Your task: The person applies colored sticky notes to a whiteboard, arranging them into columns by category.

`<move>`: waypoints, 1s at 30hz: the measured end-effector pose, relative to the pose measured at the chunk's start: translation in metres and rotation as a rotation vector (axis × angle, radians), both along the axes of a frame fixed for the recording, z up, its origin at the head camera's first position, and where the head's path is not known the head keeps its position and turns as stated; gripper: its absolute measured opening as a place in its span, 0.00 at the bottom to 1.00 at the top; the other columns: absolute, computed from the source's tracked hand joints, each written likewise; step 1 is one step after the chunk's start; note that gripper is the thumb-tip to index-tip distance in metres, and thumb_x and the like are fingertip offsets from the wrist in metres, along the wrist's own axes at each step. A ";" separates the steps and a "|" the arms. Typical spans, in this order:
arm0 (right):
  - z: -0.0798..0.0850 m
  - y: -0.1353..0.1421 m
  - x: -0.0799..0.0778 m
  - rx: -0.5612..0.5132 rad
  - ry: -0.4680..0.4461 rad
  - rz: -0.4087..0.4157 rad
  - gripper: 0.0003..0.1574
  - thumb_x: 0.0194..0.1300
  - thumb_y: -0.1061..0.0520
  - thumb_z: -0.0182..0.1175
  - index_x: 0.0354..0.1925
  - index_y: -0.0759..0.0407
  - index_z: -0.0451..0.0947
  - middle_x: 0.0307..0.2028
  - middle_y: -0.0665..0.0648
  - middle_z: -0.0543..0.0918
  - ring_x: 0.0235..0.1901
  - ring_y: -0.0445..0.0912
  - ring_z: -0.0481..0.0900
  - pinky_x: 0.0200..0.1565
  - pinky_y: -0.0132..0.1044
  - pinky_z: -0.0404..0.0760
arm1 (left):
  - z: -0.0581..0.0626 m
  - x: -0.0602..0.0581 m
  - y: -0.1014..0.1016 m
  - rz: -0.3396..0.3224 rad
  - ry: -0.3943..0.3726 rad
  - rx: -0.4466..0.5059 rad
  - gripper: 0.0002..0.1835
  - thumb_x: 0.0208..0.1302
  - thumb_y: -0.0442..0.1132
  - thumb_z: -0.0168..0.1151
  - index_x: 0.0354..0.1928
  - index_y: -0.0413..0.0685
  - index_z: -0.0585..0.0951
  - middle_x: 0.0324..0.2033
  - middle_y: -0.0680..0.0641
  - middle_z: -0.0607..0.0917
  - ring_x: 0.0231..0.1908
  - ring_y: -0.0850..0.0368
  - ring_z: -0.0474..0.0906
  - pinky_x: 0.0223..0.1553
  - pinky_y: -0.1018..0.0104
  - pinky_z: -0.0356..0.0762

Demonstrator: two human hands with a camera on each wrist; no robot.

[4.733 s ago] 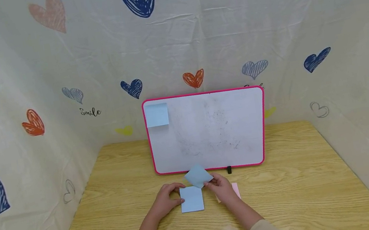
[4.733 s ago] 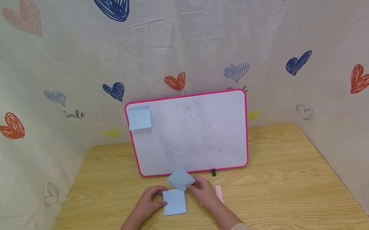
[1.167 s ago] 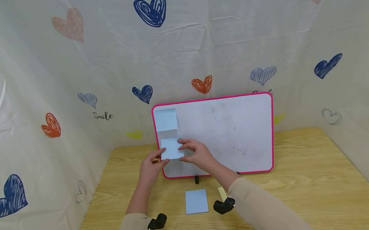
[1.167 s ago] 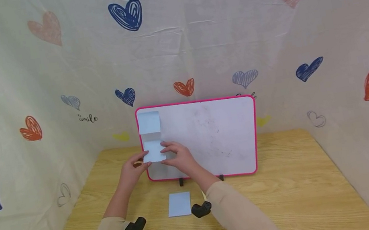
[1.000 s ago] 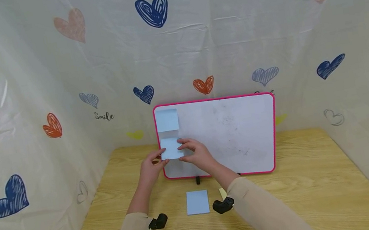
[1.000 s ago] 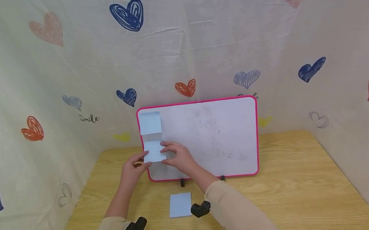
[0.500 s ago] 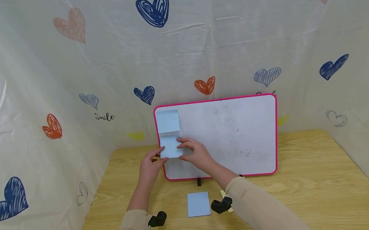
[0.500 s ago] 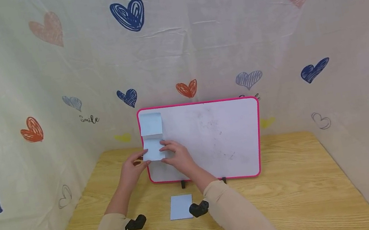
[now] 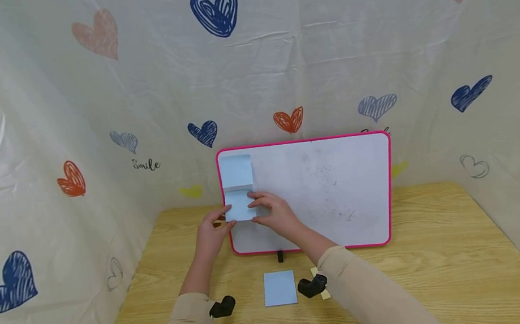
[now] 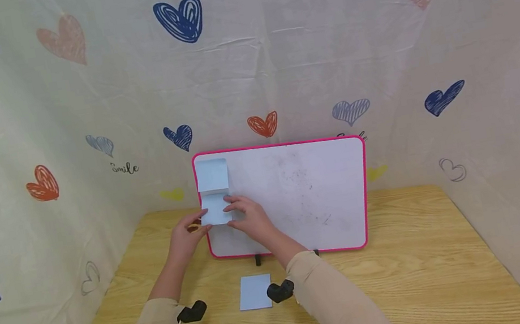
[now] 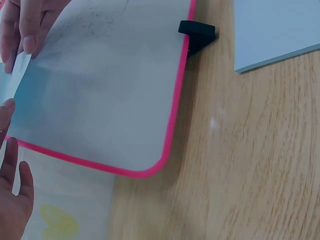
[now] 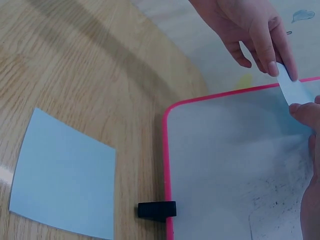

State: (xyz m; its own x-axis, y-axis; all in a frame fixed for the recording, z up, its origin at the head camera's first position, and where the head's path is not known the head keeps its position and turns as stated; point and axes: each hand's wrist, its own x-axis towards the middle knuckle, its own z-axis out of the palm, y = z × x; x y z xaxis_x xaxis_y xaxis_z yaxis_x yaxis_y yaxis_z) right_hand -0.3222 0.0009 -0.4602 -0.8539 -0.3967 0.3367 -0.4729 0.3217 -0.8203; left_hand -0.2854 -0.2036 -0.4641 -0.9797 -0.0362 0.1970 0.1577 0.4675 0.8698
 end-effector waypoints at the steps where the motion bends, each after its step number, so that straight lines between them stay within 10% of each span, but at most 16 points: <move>1: 0.000 0.000 0.000 0.009 0.001 -0.003 0.18 0.55 0.66 0.72 0.46 0.62 0.84 0.62 0.51 0.75 0.65 0.48 0.67 0.58 0.39 0.73 | -0.001 0.000 0.000 0.001 -0.002 0.001 0.21 0.62 0.32 0.67 0.58 0.43 0.80 0.54 0.40 0.78 0.51 0.43 0.74 0.57 0.45 0.70; 30: -0.001 -0.003 0.000 0.115 0.126 -0.001 0.16 0.56 0.68 0.70 0.45 0.63 0.84 0.63 0.55 0.74 0.64 0.51 0.68 0.59 0.41 0.73 | -0.007 -0.005 -0.002 0.003 -0.002 -0.004 0.21 0.62 0.32 0.67 0.58 0.42 0.80 0.53 0.40 0.79 0.49 0.44 0.74 0.54 0.49 0.71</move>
